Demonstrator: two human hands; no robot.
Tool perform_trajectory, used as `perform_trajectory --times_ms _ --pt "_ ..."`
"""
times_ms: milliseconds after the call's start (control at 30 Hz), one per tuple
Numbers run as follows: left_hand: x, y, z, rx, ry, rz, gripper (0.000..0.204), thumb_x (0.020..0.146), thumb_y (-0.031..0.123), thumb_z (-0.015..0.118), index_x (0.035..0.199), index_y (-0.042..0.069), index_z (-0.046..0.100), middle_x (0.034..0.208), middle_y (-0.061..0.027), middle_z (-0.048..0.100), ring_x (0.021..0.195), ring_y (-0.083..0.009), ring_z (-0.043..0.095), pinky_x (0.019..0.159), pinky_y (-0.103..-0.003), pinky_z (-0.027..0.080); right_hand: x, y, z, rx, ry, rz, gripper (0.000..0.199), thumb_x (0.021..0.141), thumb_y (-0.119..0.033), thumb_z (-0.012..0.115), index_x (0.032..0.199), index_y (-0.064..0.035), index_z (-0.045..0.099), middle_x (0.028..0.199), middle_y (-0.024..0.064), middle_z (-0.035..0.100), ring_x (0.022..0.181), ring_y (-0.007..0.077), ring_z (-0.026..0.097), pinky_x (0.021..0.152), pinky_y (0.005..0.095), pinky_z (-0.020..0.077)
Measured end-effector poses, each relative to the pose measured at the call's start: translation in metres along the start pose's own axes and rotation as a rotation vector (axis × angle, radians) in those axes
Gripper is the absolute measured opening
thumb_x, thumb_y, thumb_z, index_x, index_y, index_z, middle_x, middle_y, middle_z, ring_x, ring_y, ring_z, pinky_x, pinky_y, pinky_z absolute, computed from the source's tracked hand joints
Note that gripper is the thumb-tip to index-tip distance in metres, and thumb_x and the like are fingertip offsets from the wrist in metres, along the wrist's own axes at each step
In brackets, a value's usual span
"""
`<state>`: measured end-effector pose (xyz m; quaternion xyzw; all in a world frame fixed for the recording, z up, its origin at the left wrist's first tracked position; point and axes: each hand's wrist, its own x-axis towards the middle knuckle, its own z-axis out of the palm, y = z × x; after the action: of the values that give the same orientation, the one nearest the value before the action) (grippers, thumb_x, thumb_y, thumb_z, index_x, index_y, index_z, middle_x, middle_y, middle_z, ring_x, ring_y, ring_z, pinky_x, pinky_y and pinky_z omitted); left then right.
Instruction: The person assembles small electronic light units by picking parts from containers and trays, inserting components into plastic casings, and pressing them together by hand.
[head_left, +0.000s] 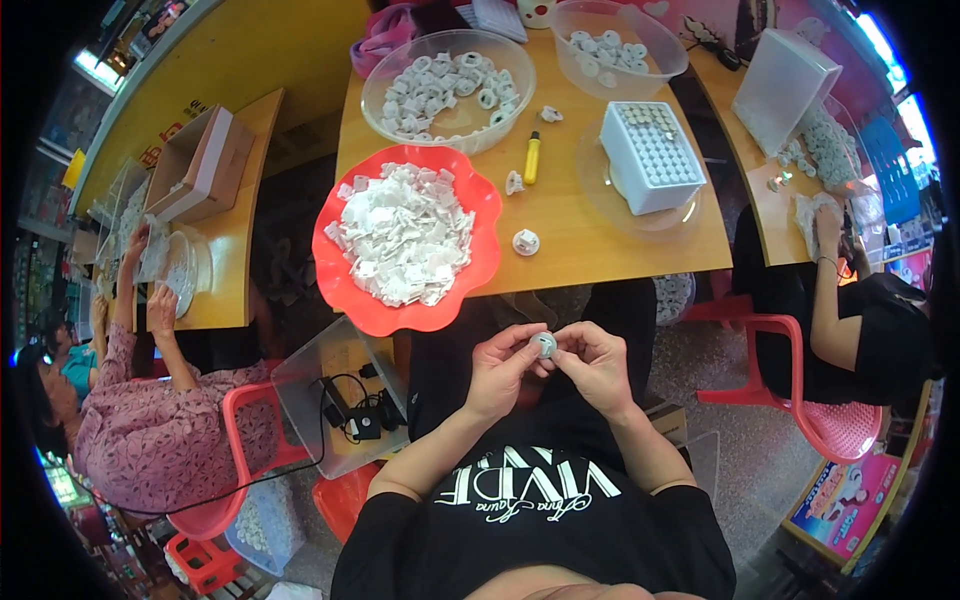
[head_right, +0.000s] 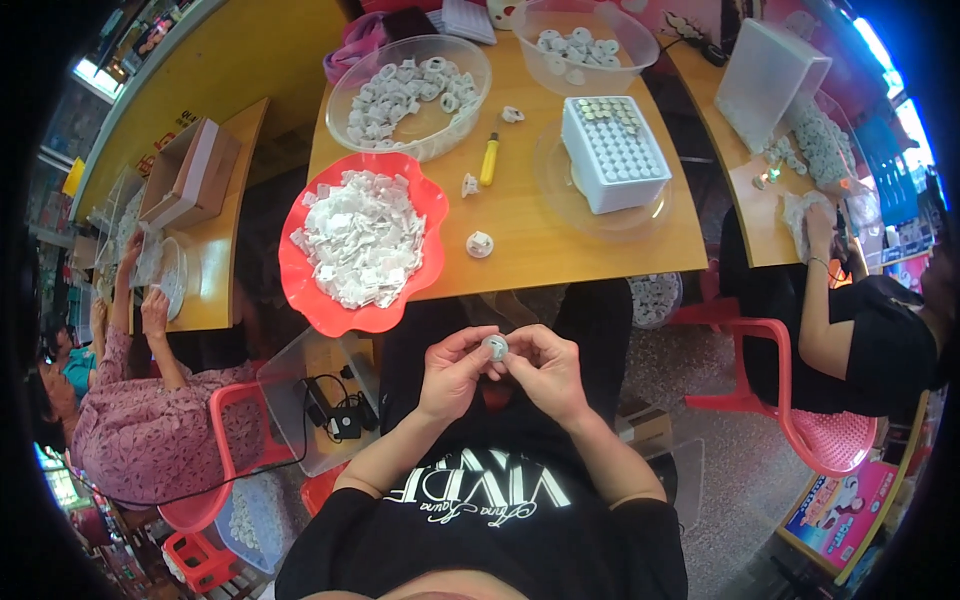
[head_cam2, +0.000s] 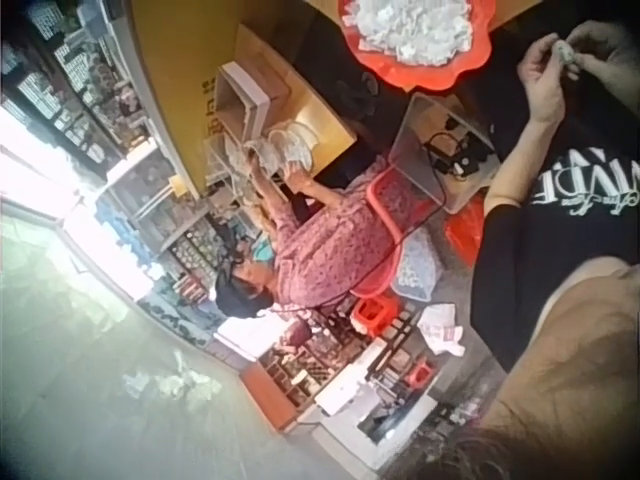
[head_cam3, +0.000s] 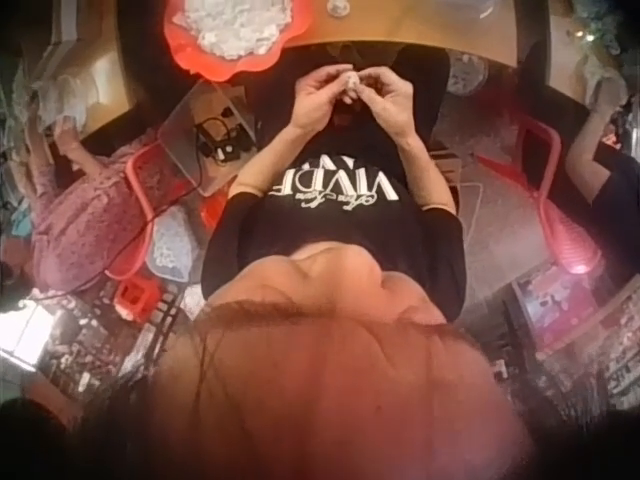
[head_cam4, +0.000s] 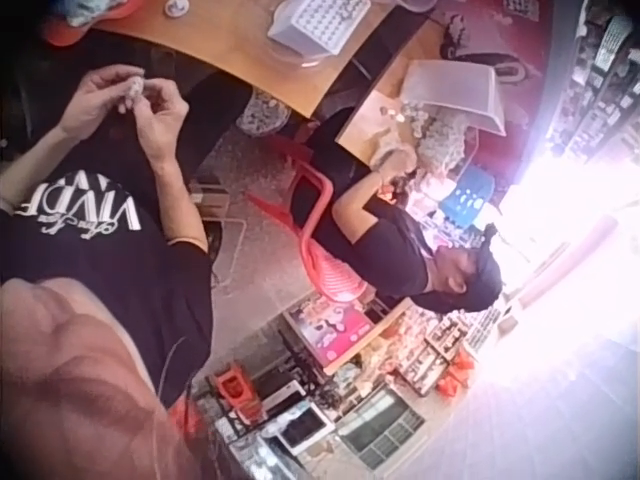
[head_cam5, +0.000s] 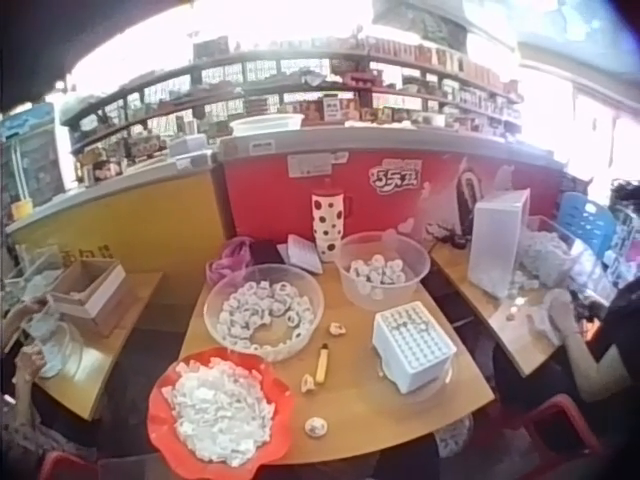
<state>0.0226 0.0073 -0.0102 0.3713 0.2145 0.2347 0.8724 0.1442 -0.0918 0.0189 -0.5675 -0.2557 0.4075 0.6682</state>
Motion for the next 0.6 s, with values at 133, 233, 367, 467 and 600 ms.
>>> perform_trajectory --times_ms 133,233,367,467,600 --pt "-0.002 0.002 0.001 0.014 0.018 -0.025 0.026 0.091 0.000 0.058 0.117 0.000 0.061 0.097 -0.0082 0.067 0.077 -0.0122 0.064 0.067 -0.023 0.053 0.002 0.002 0.005 -0.009 0.035 -0.016 0.010 0.084 0.008 0.060 0.092 0.0032 0.061 0.080 0.0057 0.065 0.071 0.0081 0.063 0.062 0.0216 0.0521" --pt "-0.003 0.000 0.000 0.085 0.018 0.070 0.026 0.089 -0.003 0.059 0.115 -0.001 0.062 0.099 -0.0070 0.063 0.077 -0.0116 0.063 0.066 -0.022 0.053 -0.001 -0.003 0.011 0.043 0.036 -0.017 0.010 0.083 0.009 0.062 0.091 0.0026 0.062 0.082 0.0036 0.064 0.075 0.0072 0.062 0.063 0.0205 0.0504" --pt "-0.004 -0.001 0.008 0.114 0.008 0.115 0.025 0.089 -0.004 0.059 0.114 -0.001 0.062 0.102 -0.0067 0.061 0.077 -0.0108 0.062 0.065 -0.022 0.052 -0.004 -0.009 0.016 -0.079 0.082 -0.130 0.007 0.082 0.009 0.063 0.084 0.0027 0.062 0.075 0.0014 0.061 0.069 0.0056 0.061 0.056 0.0195 0.0481" --pt "-0.004 -0.003 0.010 0.158 0.020 0.146 0.025 0.089 -0.004 0.058 0.113 -0.002 0.062 0.102 -0.0066 0.061 0.077 -0.0100 0.061 0.064 -0.021 0.051 -0.004 -0.005 0.019 -0.197 0.121 -0.235 0.006 0.082 0.008 0.063 0.081 0.0026 0.061 0.073 0.0021 0.060 0.061 0.0049 0.060 0.051 0.0187 0.0452" --pt "-0.002 -0.002 0.010 0.207 0.029 0.151 0.024 0.089 -0.005 0.058 0.113 -0.002 0.062 0.105 -0.0066 0.060 0.078 -0.0094 0.061 0.064 -0.021 0.051 -0.003 -0.012 0.015 -0.282 0.120 -0.227 0.005 0.083 0.006 0.065 0.084 0.0024 0.061 0.074 0.0009 0.061 0.062 0.0038 0.058 0.051 0.0184 0.0442"
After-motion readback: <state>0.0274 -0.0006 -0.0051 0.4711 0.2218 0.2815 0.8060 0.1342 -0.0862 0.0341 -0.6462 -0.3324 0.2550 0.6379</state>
